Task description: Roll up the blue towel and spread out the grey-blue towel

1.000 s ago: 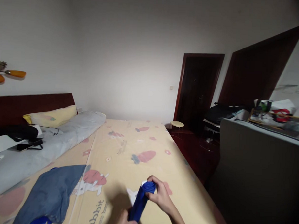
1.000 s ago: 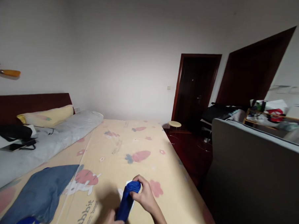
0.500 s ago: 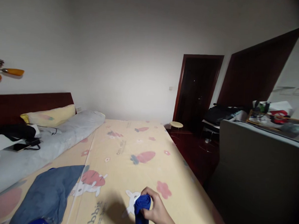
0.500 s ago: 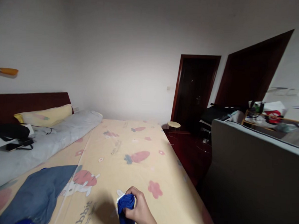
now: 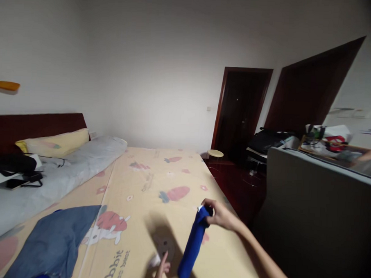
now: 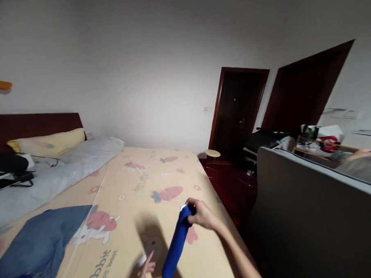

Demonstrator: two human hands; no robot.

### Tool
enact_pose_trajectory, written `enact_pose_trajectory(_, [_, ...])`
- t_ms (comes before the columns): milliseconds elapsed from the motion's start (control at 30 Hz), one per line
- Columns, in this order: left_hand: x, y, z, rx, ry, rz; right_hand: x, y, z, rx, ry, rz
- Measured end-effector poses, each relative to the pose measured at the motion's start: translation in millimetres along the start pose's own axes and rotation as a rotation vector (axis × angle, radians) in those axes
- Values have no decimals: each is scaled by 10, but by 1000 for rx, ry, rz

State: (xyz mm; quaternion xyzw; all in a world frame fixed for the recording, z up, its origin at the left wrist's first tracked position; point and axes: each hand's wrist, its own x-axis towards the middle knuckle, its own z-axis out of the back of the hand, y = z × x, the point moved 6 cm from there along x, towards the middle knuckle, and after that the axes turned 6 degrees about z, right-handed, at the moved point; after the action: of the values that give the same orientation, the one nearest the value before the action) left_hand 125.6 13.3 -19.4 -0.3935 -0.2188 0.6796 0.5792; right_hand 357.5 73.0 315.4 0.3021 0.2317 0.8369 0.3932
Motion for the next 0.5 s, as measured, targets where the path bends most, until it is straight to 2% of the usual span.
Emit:
enact_pose_trajectory(167, [136,178,82,-117,118,82,202,-531,918,-245,-155,-18])
enact_pose_trajectory(267, [148,220,131,-194,130,170,97,-833,1216,-375,-292,-45])
enact_pose_trajectory(367, [101,273,82,-181,86,175,-253,-1178,1193,-482,-395,-111])
enact_pose_trajectory(433, [49,324,19,-151,33,91,-606,-1467,990,-531,-425,-174])
enact_pose_trajectory(500, [-1,397,-34,-157,-28,-8,-1025,-1808,675,-555,-439,-248])
